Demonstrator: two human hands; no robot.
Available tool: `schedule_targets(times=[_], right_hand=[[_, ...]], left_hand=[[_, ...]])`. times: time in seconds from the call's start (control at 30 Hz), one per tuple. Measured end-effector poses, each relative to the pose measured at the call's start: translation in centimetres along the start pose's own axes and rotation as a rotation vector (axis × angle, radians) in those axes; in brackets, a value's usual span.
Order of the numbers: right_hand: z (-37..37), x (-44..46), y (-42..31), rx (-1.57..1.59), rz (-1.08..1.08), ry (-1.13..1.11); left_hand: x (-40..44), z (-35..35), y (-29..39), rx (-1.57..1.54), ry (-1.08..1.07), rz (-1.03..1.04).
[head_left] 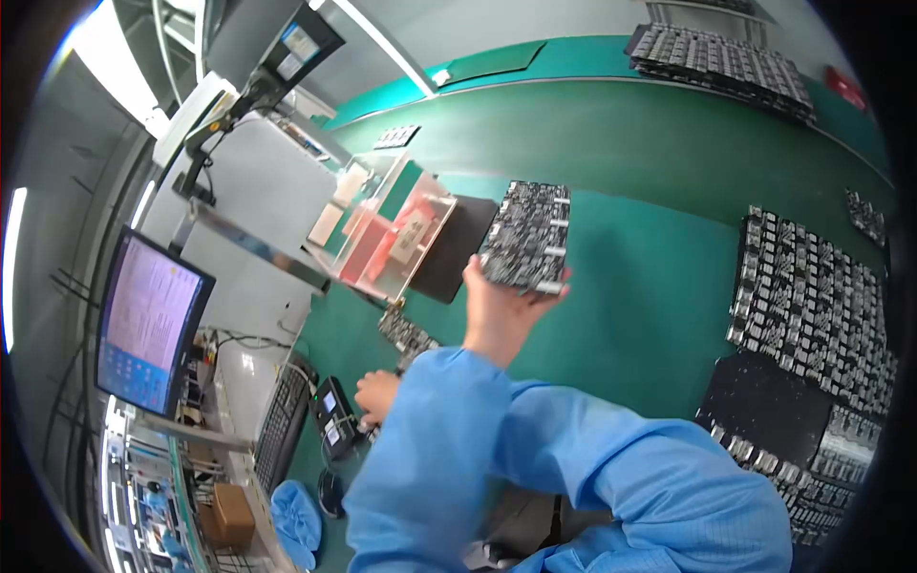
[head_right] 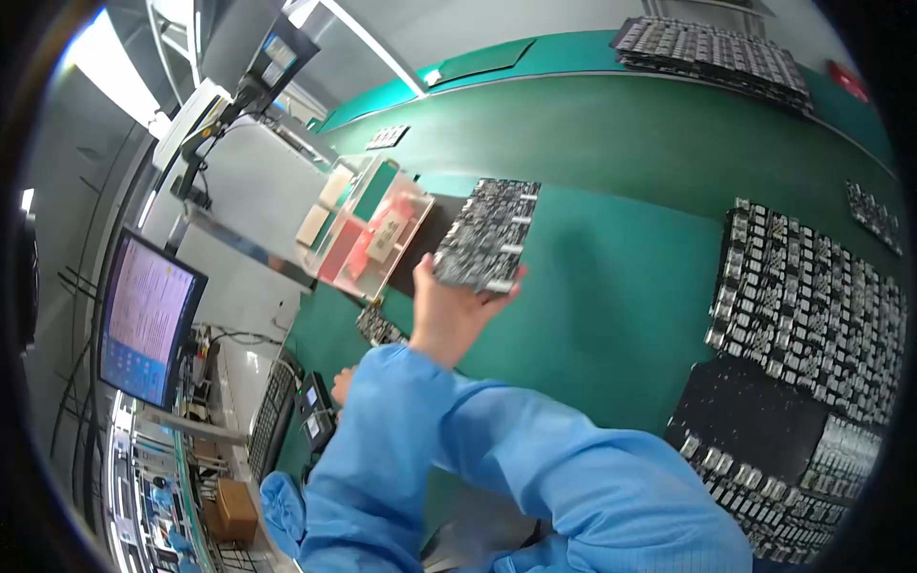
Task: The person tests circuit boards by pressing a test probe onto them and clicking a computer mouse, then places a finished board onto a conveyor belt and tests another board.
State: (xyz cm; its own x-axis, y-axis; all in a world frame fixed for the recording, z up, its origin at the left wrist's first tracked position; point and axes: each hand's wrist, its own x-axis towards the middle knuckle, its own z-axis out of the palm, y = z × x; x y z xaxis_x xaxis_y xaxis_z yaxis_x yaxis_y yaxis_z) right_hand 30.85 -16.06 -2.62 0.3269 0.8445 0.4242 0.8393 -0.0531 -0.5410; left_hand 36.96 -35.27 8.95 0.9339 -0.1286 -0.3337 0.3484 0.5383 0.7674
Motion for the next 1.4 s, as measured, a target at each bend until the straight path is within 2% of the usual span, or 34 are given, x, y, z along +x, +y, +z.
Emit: schedule_targets(times=[0.07, 0.17, 0.23, 0.3, 0.33, 0.37, 0.4, 0.47, 0.5, 0.53, 0.7, 0.87, 0.97, 1.03, 1.07, 1.1, 1.13, 1.17, 1.2, 1.23, 1.27, 1.33, 1.4], right_hand=[[-1.2, -0.3, 0.1, 0.049, -0.068, 0.041], [-1.8, -0.8, -0.4, 0.068, -0.050, 0.023], [0.0, -0.1, -0.1, 0.052, -0.020, 0.062], [5.2, 2.3, 1.0, 0.456, -0.402, 0.908], [7.1, 2.8, 1.3, 0.646, -0.601, 1.334], [8.0, 2.9, 1.4, 0.601, -0.572, 1.312], [7.9, 2.9, 1.4, 0.596, -0.558, 1.329], [7.9, 2.9, 1.6, 0.521, -0.468, 1.237], [7.8, 2.9, 1.6, 0.486, -0.420, 1.184], [7.7, 2.9, 1.6, 0.456, -0.371, 1.128], [7.1, 2.8, 1.5, 0.344, -0.156, 0.840], [5.8, 2.6, 0.7, 0.207, -0.012, 0.494], [4.5, 2.2, -0.1, 0.141, 0.033, 0.268], [1.6, 1.4, -0.9, 0.118, 0.023, 0.081], [-1.6, 0.4, -0.3, 0.109, 0.000, -0.026], [-2.5, -0.2, -0.3, 0.104, 0.001, -0.007], [-2.7, -0.4, -0.2, 0.095, -0.011, 0.006], [-2.5, -0.4, 0.0, 0.095, -0.018, 0.001], [-2.8, -0.4, 0.3, 0.107, -0.028, -0.031], [-2.5, -0.5, 0.4, 0.060, -0.054, 0.023], [-2.4, -0.4, 0.5, 0.018, -0.075, -0.001], [-2.2, -0.3, 0.8, -0.020, -0.112, -0.001], [-1.9, -0.2, 1.2, 0.007, -0.128, 0.021]], left_hand=[[5.9, 1.4, -2.0, -0.134, -0.016, 0.014], [13.5, 5.4, -4.4, -0.090, 0.038, 0.063], [19.0, 7.0, -5.7, -0.046, -0.040, 0.091], [23.4, 8.0, -7.8, 0.001, -0.107, 0.113], [25.1, 8.4, -9.1, 0.231, -0.145, 0.190], [26.3, 8.7, -10.1, 0.461, -0.183, 0.267], [26.9, 9.3, -10.5, 0.467, -0.187, 0.247], [28.0, 10.1, -11.2, 0.939, -0.185, 0.454], [28.4, 10.5, -11.8, 1.312, -0.050, 0.576], [28.4, 10.8, -12.6, 1.485, 0.025, 0.724], [28.5, 11.3, -13.7, 1.662, 0.169, 0.780], [28.5, 11.5, -14.0, 1.642, 0.238, 0.856], [28.0, 11.7, -14.0, 1.685, 0.308, 1.007], [27.1, 12.4, -14.0, 1.682, 0.288, 1.142], [26.0, 12.7, -13.3, 1.665, 0.182, 1.088], [26.4, 12.2, -14.5, 1.593, 0.223, 1.268], [25.4, 12.0, -14.4, 1.606, 0.191, 1.198], [24.1, 11.5, -14.4, 1.759, 0.152, 1.248], [23.1, 10.6, -14.7, 1.861, 0.095, 1.384], [20.5, 10.5, -13.7, 2.140, -0.138, 1.235], [18.9, 8.9, -14.1, 2.258, -0.115, 1.508], [14.5, 5.4, -12.5, 2.236, -0.368, 1.756], [7.3, 1.9, -8.9, 2.370, -0.426, 1.597]])
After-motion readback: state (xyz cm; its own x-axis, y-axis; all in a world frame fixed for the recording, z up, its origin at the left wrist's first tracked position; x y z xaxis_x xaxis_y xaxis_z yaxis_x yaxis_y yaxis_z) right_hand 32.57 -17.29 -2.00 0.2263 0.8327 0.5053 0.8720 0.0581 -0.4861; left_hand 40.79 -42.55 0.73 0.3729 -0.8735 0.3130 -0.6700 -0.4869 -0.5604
